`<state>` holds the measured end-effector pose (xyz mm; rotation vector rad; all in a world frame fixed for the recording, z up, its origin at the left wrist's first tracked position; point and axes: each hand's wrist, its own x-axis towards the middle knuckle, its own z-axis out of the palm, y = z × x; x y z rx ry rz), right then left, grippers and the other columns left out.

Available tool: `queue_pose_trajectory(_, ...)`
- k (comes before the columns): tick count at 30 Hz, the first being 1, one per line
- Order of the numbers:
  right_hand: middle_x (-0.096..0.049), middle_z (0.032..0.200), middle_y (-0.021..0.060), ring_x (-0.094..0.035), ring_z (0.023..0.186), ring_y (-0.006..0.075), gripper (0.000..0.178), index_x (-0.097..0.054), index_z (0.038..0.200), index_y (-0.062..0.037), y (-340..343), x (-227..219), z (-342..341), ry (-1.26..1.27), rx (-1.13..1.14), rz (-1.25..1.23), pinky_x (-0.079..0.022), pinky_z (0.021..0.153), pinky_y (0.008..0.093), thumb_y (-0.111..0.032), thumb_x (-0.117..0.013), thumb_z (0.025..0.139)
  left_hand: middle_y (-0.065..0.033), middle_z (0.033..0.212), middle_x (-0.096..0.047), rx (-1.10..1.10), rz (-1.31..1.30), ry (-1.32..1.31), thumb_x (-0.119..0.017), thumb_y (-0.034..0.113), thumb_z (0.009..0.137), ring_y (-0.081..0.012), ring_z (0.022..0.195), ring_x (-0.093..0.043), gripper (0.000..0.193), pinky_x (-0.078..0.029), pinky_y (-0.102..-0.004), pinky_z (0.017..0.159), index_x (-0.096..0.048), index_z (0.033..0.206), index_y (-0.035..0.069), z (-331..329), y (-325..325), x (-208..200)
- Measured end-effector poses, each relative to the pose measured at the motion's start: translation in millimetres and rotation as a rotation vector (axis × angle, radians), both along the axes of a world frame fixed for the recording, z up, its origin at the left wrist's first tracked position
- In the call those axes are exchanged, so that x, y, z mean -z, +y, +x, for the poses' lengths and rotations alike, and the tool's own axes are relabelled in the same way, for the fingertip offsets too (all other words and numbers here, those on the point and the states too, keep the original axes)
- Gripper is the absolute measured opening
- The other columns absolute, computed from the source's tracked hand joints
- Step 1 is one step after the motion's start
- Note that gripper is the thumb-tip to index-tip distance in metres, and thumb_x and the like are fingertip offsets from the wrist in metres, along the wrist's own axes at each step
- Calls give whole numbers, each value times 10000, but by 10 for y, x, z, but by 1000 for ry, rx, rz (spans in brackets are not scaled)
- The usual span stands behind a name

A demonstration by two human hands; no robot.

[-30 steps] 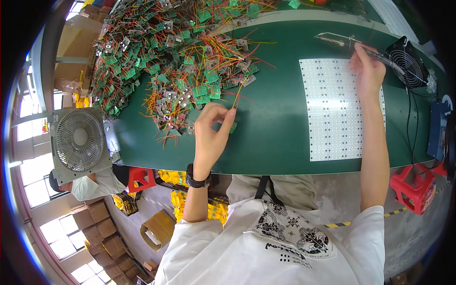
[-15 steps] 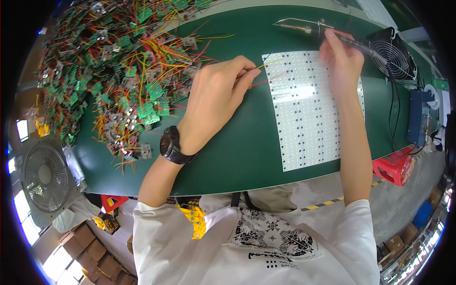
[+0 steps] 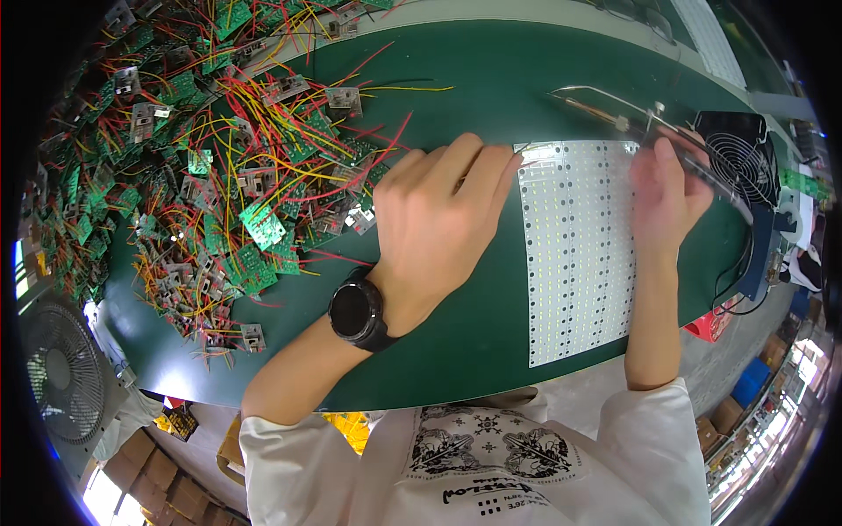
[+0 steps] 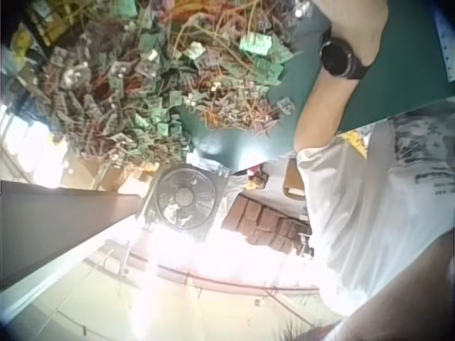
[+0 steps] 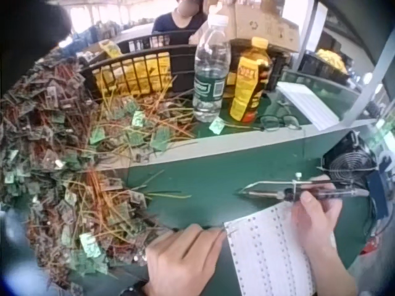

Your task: The person solders wires from small circuit boards onto an LED panel using a soldering tool, sets the completed assembly onto a pile, and then places a new LED panel on the table to solder more circuit board wires onto it.

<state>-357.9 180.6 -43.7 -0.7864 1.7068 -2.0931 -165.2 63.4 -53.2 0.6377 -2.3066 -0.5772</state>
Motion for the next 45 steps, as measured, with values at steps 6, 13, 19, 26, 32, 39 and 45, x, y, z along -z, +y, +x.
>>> queue_pose_trajectory(6, -631, 801, 142, -563, 522, 165, 180, -571, 997, 65, 53, -11, -29, 291, 170, -80, -411, 446, 238, 39, -610, 823, -48, 746, -611, 22, -109, 229, -671, -9, 753, -225, 602, -549, 149, -422, -305, 509, -667, 895, 35, -41, -63, 111)
queue_pose_trajectory(13, -621, 760, 133, -552, 545, 156, 230, -571, 1060, 74, 100, -500, 61, 254, 85, 42, -379, 453, 246, -82, -566, 890, -35, 733, -608, -4, 86, 185, -674, -42, 719, -169, 486, -539, 154, -412, -278, 438, -668, 856, 27, 13, -15, 61)
queue_pose_trajectory(19, -609, 751, 142, -553, 529, 183, 264, -548, 1076, 77, 75, -147, -41, 74, -205, 42, -397, 453, 272, -82, -612, 875, -13, 699, -547, -31, 56, 155, -684, 44, 714, -186, 473, -534, 98, -414, -298, 418, -640, 798, 69, 0, 3, 141)
queue_pose_trajectory(26, -601, 714, 141, -564, 519, 190, 290, -536, 1067, 87, 106, 44, -95, 42, -209, 52, -410, 455, 284, -79, -635, 851, -48, 683, -614, -46, 175, 121, -706, -42, 705, -157, 525, -582, 129, -445, -255, 459, -690, 817, 21, 14, 14, 59)
queue_pose_trajectory(32, -607, 717, 150, -567, 519, 189, 286, -534, 1056, 94, 132, 15, -83, -4, -193, 104, -409, 448, 280, -51, -634, 831, -57, 656, -599, -36, 186, 119, -708, -66, 701, -122, 518, -558, 136, -404, -241, 439, -689, 818, 1, 7, 0, 74)
queue_pose_trajectory(39, -614, 732, 159, -569, 521, 180, 294, -538, 1047, 104, 167, 54, -137, 9, -268, 117, -423, 449, 273, -26, -649, 807, -36, 636, -594, -49, 171, 93, -711, -58, 693, -100, 498, -520, 138, -335, -233, 400, -693, 808, 14, -17, 11, 61)
queue_pose_trajectory(45, -617, 750, 168, -571, 527, 181, 302, -539, 1043, 114, 161, 42, -124, -13, -268, 106, -433, 451, 274, -17, -658, 798, -33, 629, -591, -44, 184, 101, -708, -57, 694, -95, 499, -519, 132, -332, -232, 399, -690, 802, 16, -3, 6, 49)
